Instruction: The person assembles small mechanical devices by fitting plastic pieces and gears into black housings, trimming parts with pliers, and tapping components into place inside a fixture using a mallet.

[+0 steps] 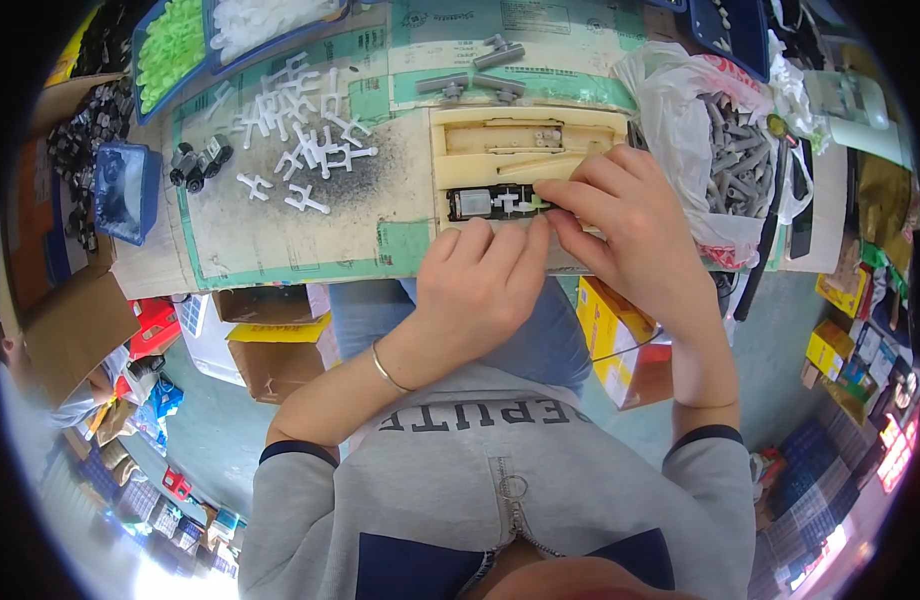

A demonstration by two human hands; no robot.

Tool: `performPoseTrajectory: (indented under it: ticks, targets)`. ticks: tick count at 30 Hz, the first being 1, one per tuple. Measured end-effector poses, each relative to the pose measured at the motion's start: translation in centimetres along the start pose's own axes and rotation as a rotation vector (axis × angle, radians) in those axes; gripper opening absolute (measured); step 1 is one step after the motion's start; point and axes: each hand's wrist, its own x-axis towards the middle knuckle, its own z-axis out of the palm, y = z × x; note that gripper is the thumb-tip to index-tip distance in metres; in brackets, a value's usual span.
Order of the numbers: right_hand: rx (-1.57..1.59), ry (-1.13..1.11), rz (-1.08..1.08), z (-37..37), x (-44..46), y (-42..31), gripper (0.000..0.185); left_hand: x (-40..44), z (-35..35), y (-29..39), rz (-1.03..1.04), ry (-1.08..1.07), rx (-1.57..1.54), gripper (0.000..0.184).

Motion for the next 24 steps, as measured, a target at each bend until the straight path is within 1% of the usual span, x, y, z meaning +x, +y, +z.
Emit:
performPoseTrajectory:
  ticks: [2,5,7,11,14,18,21,23,24]
  targets:
    - [-0.012,-0.008,-0.01,-0.1,0.1,-0.1,0.022,-0.1,0.0,0.3,-0.06,0.004,0.005,0.03]
    - [-0.01,0.001,-0.013,0.0,-0.1,-0.2,0.022,-0.6,0.0,0.2,-0.049,-0.029,0.018,0.034]
    - [-0.019,0.042,-0.018,0.3,-0.3,-0.2,0.022,-1.3,0.4,0.0,-0.039,-0.013,-0.01,0.036]
    - [-0.023,0.055,-0.008,0.5,-0.6,-0.2,0.023,-1.5,0.6,-0.1,-0.022,-0.005,-0.047,0.04]
    - [-0.019,0.055,-0.012,0.4,-0.5,-0.2,0.023,-1.2,0.3,0.1,-0.059,-0.054,-0.01,0.041]
    - [-0.041,0.022,0.001,0.2,-0.4,-0.6,0.023,-1.3,0.5,0.2,-0.066,-0.026,0.02,0.04]
    - [-0.067,0.016,0.001,0.2,-0.4,-0.8,0.023,-1.3,-0.1,0.0,-0.039,-0.044,-0.009,0.04]
    - [-0.09,0.022,-0.016,-0.2,-0.5,-0.7,0.023,-1.4,-1.1,-0.5,0.041,-0.039,-0.138,0.042]
    - [-0.09,0.086,-0.004,-0.6,-0.6,-0.6,0.024,-1.5,-1.7,-1.0,0.039,-0.036,-0.135,0.042]
